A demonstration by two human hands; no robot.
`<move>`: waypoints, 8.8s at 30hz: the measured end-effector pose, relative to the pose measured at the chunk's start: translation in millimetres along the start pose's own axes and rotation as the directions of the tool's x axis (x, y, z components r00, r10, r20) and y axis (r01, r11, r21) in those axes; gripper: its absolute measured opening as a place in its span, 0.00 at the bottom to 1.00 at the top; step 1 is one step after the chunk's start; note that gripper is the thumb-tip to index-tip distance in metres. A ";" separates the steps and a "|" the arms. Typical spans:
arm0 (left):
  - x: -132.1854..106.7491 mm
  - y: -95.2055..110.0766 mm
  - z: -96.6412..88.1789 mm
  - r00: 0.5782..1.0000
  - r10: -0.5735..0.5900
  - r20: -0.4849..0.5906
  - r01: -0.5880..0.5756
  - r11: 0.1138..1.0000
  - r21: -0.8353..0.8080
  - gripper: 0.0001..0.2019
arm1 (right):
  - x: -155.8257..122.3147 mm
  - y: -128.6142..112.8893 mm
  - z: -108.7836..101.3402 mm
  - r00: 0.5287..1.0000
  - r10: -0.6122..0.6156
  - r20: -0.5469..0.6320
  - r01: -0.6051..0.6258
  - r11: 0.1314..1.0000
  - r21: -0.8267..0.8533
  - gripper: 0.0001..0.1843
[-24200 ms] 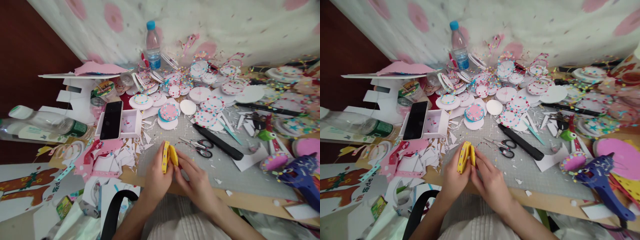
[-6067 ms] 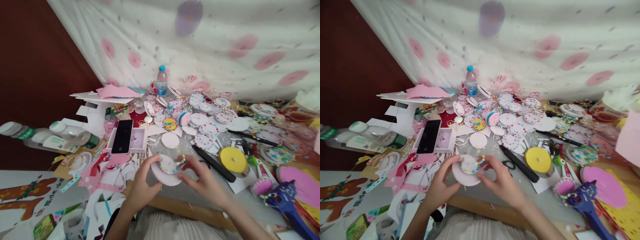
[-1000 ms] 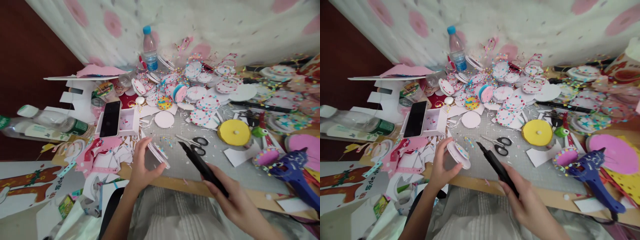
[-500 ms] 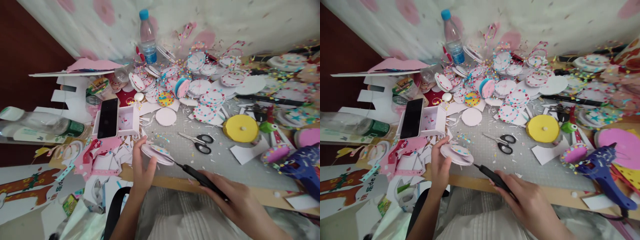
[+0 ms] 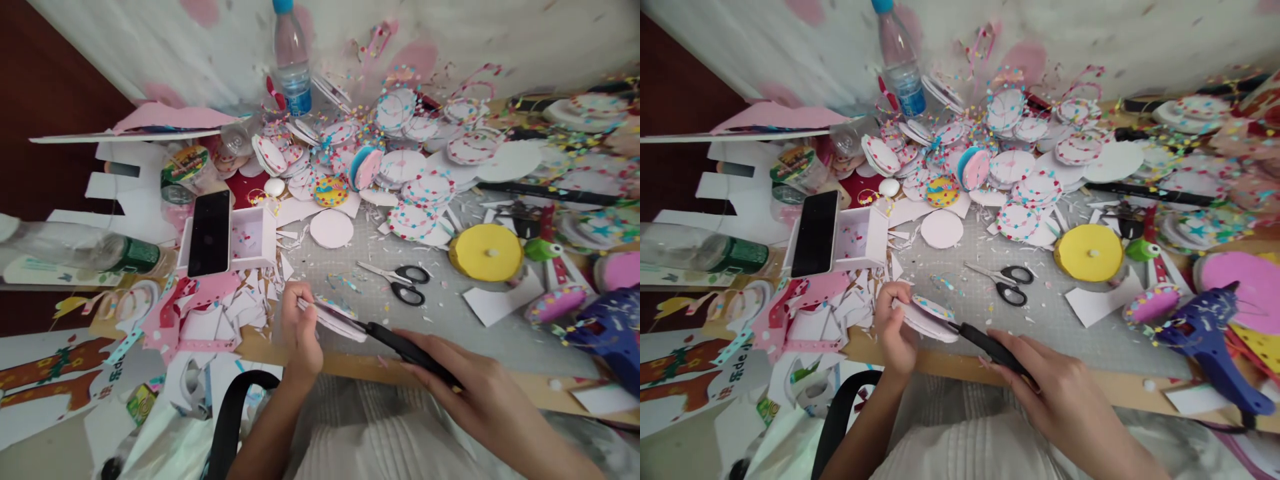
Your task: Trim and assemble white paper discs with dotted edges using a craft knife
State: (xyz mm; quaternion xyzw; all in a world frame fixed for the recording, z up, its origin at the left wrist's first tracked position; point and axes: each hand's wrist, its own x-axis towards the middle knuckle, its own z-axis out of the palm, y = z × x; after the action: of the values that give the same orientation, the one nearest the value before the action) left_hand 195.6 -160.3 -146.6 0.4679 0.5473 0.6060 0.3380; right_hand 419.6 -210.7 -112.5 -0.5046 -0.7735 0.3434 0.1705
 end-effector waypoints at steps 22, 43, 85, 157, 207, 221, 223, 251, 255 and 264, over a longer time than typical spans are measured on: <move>26.4 -1.8 18.8 0.958 0.230 -0.173 -0.215 0.971 0.101 0.07 | 13.3 -12.4 -37.5 0.887 0.144 0.440 -0.230 0.962 0.147 0.27; 26.4 -7.0 19.8 0.913 0.352 -0.203 -0.354 0.935 0.031 0.10 | 16.2 -17.2 -44.1 0.899 0.064 0.434 -0.134 0.982 0.134 0.29; 21.8 -6.7 22.9 0.905 0.393 -0.166 -0.395 0.918 0.018 0.12 | 19.5 -30.2 -41.9 0.911 0.162 0.379 -0.256 0.943 0.214 0.24; 32.0 -9.6 22.0 0.964 -0.242 -0.113 0.179 0.898 -0.402 0.13 | 21.8 -38.2 -28.3 0.969 -0.026 0.245 -0.035 0.969 0.243 0.29; 22.9 7.7 31.0 0.982 -0.128 -0.142 0.094 0.969 -0.227 0.11 | 10.2 -39.9 -51.9 0.978 0.034 0.208 -0.056 0.993 0.102 0.27; 41.4 -11.4 23.7 0.960 -0.276 -0.049 0.234 0.885 -0.402 0.12 | 24.5 -31.3 -20.3 0.972 0.016 0.235 -0.069 0.974 0.217 0.29; 43.5 -12.4 22.3 0.952 -0.304 -0.043 0.258 0.868 -0.425 0.12 | 26.2 -30.8 -14.7 0.969 0.015 0.247 -0.074 0.970 0.230 0.30; 9.1 4.8 32.3 0.969 0.191 -0.155 -0.190 0.982 0.017 0.07 | 20.2 -35.9 -51.1 0.988 0.006 0.153 -0.020 0.996 0.085 0.25; 20.3 5.6 41.3 0.981 0.137 -0.140 -0.136 0.991 0.016 0.05 | 24.7 -31.3 -48.5 0.995 -0.004 0.101 -0.011 0.989 0.144 0.27; 26.9 4.2 37.0 0.985 -0.019 -0.169 0.014 0.999 -0.029 0.05 | 20.5 -27.5 -34.0 0.981 0.086 0.176 -0.119 0.975 0.190 0.26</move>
State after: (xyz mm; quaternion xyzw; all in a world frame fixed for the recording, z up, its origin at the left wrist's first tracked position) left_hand 221.8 -123.5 -138.5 0.4053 0.5696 0.6483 0.3017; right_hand 413.2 -187.1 -70.9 -0.4938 -0.7196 0.4686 0.1367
